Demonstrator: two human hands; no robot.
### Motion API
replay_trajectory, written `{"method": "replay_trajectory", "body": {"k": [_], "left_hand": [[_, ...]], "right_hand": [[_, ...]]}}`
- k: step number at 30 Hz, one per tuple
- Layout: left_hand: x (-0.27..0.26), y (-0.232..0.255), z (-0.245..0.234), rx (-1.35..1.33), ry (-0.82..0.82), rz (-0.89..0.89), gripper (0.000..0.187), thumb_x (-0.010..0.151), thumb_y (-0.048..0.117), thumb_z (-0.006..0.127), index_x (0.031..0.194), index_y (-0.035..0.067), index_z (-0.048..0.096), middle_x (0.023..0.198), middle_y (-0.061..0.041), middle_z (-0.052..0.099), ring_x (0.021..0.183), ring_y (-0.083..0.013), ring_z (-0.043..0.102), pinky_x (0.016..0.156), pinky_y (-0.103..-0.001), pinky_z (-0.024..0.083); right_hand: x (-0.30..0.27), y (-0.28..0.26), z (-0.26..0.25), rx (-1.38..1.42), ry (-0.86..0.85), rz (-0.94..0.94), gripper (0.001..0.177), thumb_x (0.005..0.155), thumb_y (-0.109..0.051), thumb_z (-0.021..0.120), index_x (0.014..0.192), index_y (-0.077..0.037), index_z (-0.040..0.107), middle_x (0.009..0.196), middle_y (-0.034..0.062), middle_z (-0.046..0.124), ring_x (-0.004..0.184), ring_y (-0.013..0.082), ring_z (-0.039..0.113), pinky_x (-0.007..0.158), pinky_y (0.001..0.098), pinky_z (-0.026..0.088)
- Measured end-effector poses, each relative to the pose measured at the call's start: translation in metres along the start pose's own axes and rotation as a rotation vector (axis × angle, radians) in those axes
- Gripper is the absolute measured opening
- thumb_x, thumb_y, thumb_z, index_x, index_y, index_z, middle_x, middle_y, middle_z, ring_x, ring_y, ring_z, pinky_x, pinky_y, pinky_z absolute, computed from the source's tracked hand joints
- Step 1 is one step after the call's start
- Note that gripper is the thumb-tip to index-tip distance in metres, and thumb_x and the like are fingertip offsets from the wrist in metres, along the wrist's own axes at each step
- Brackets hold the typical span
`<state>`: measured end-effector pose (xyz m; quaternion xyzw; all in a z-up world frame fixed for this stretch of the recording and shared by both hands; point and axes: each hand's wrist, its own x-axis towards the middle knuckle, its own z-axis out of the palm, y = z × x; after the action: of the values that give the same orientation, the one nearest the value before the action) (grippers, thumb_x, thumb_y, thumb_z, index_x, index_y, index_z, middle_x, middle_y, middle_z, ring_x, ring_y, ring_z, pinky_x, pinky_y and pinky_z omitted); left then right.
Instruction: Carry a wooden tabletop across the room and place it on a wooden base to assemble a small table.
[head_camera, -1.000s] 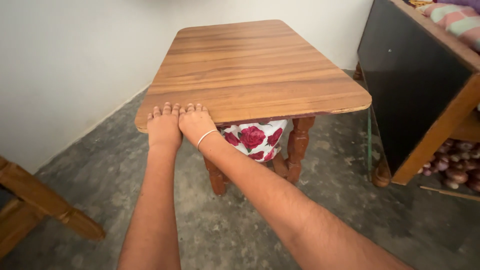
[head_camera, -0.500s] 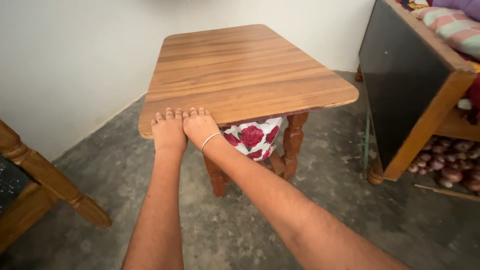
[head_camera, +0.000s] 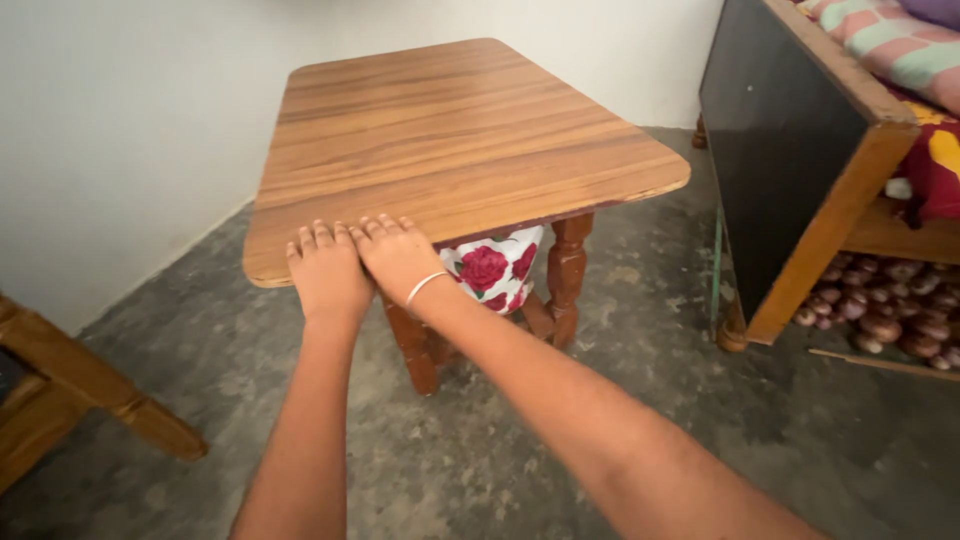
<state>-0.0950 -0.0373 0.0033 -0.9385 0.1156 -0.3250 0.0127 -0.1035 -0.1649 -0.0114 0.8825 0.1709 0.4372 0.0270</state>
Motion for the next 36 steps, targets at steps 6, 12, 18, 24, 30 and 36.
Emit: {"method": "replay_trajectory", "body": {"k": [6, 12, 18, 24, 30, 36], "left_hand": [[0.01, 0.073, 0.003, -0.146, 0.029, 0.119, 0.07, 0.083, 0.034, 0.071, 0.141, 0.0, 0.054, 0.148, -0.023, 0.053, 0.14, -0.0378, 0.046, 0.116, -0.051, 0.034], [0.028, 0.162, -0.009, -0.182, -0.033, 0.199, 0.075, 0.079, 0.034, 0.072, 0.14, -0.004, 0.051, 0.146, -0.027, 0.05, 0.137, -0.0397, 0.046, 0.112, -0.05, 0.036], [0.046, 0.239, 0.026, -0.161, 0.044, 0.289, 0.057, 0.089, 0.017, 0.062, 0.141, -0.003, 0.054, 0.147, -0.025, 0.053, 0.139, -0.0373, 0.048, 0.114, -0.049, 0.037], [0.048, 0.262, 0.043, -0.15, 0.16, 0.223, 0.046, 0.094, 0.017, 0.054, 0.137, 0.002, 0.06, 0.143, -0.019, 0.059, 0.133, -0.0339, 0.054, 0.109, -0.047, 0.042], [0.047, 0.256, 0.048, -0.166, 0.225, 0.271, 0.043, 0.097, 0.018, 0.054, 0.136, 0.004, 0.063, 0.14, -0.017, 0.063, 0.131, -0.0313, 0.058, 0.109, -0.043, 0.044], [0.044, 0.249, 0.041, -0.252, 0.235, 0.288, 0.042, 0.095, 0.017, 0.054, 0.135, 0.006, 0.063, 0.14, -0.014, 0.063, 0.13, -0.0315, 0.058, 0.108, -0.043, 0.044]], "right_hand": [[-0.032, 0.081, -0.014, 0.085, -0.016, -0.033, 0.042, 0.092, -0.019, 0.056, 0.131, -0.006, 0.063, 0.138, 0.0146, 0.064, 0.129, 0.0306, 0.06, 0.11, 0.0458, 0.046], [-0.067, 0.161, -0.039, 0.129, -0.049, -0.006, 0.044, 0.091, -0.015, 0.055, 0.132, -0.002, 0.062, 0.137, 0.0164, 0.065, 0.129, 0.0319, 0.06, 0.11, 0.0438, 0.046], [-0.099, 0.238, -0.032, 0.071, -0.063, 0.033, 0.039, 0.095, -0.013, 0.053, 0.131, -0.001, 0.063, 0.135, 0.0182, 0.066, 0.127, 0.0315, 0.062, 0.11, 0.0436, 0.047], [-0.1, 0.246, -0.02, -0.07, -0.087, 0.134, 0.038, 0.095, -0.015, 0.055, 0.129, -0.002, 0.065, 0.134, 0.0174, 0.067, 0.125, 0.0304, 0.063, 0.106, 0.0421, 0.05], [-0.094, 0.232, -0.027, -0.217, -0.103, 0.155, 0.039, 0.09, -0.017, 0.057, 0.125, -0.003, 0.067, 0.128, 0.0166, 0.069, 0.116, 0.0304, 0.067, 0.096, 0.0427, 0.053], [-0.094, 0.23, -0.018, -0.272, -0.099, 0.183, 0.035, 0.09, -0.018, 0.058, 0.121, -0.004, 0.068, 0.124, 0.0166, 0.071, 0.112, 0.029, 0.069, 0.093, 0.0393, 0.056]]}}
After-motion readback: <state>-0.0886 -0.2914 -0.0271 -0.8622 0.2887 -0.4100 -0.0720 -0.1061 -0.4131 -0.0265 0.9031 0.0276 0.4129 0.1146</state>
